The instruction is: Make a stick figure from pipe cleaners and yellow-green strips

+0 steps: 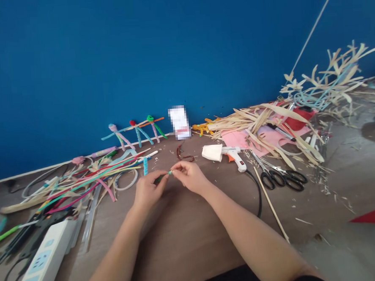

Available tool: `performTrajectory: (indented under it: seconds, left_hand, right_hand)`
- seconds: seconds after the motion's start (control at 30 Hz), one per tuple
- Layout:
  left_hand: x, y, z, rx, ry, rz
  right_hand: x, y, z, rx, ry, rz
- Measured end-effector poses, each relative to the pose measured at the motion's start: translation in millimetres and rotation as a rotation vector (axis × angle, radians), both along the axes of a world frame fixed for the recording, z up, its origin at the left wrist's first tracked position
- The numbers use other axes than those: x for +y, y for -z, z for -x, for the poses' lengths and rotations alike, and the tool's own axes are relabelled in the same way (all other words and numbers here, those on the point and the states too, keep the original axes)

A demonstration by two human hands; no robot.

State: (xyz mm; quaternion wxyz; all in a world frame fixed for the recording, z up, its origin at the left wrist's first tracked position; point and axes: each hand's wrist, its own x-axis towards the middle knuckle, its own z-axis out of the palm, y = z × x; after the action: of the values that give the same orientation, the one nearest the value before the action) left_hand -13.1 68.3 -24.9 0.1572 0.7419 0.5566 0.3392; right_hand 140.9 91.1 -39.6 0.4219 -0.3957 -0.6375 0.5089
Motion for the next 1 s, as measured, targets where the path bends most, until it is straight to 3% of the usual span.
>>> performTrajectory:
  seconds: [0.1,0.23,0.5,0.63,0.87,0.93,1.0]
  left_hand:
    - [-3,1.1,-1,0.191,0.015,-0.127]
    - [-3,2.2,-1,0.263,0.056,-0.174]
    - [1,2.7,1,0.160,0.134,-0.005]
    - [2,0.8,1,0.010,0.181,0.122]
    - [4,-4.7,12,-0.418,0.300,0.597]
    - [4,-6.4,13,-0.531,0.301,0.674]
    - [3,-7.9,12,-0.588,0.275,0.674]
  right_hand:
    - [3,0.4,1,0.077,-0.030,0.188]
    - [3,-1.1,0,0.040,-0.037,0.219]
    - [8,4.4,-8,0.025,-0.168,0.182]
    - [8,1.8,-11,-0.051,-0.197,0.048]
    - [-7,-18.0,-13,-0.324,-0.192,-0.548]
    - [-9,-19.7,-12,-0.298,-0.186,-0.551]
    - [-8,-18.8,-11,-0.237,-0.170,-0.436]
